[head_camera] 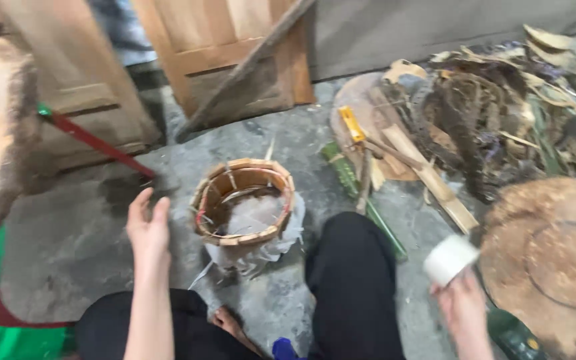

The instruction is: The person sits on the floor and assembles a small wooden bucket by arranging staves around a metal ring. They then use clear packing tape to secure the staves together, wrapping the tape around the exterior of the bucket multiple times.

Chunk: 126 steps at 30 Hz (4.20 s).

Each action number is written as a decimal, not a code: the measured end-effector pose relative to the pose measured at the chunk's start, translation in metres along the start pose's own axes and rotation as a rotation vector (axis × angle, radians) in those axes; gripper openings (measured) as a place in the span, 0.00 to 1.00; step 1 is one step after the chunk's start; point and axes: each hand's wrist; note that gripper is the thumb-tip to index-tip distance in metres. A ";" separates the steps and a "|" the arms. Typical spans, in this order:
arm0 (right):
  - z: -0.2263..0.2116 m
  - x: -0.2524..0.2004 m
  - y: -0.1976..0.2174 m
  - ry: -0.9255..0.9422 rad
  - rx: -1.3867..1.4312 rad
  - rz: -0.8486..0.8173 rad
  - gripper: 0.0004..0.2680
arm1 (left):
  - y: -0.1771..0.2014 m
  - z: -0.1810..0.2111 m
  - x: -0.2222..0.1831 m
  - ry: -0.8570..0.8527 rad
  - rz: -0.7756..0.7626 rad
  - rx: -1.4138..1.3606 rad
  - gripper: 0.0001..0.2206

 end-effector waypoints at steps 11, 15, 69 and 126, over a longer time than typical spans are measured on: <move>-0.096 -0.058 -0.404 0.404 -0.331 -0.724 0.11 | -0.017 0.130 -0.047 -0.006 -0.271 -0.101 0.16; -0.059 -0.060 -0.432 0.184 -0.317 -0.903 0.10 | -0.038 0.131 -0.056 0.172 -0.595 -0.521 0.31; -0.085 -0.084 -0.463 -0.857 0.153 -0.800 0.12 | -0.047 0.106 -0.036 1.024 -0.722 -1.063 0.25; -0.105 -0.071 -0.453 0.330 -0.573 -1.166 0.26 | -0.058 0.097 -0.034 1.099 -0.461 -0.920 0.26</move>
Point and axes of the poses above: each hand's wrist, its own x-axis towards the middle knuckle, its own y-axis out of the back of the hand, z = x × y, and after that the axes turned 2 degrees about x, right-handed
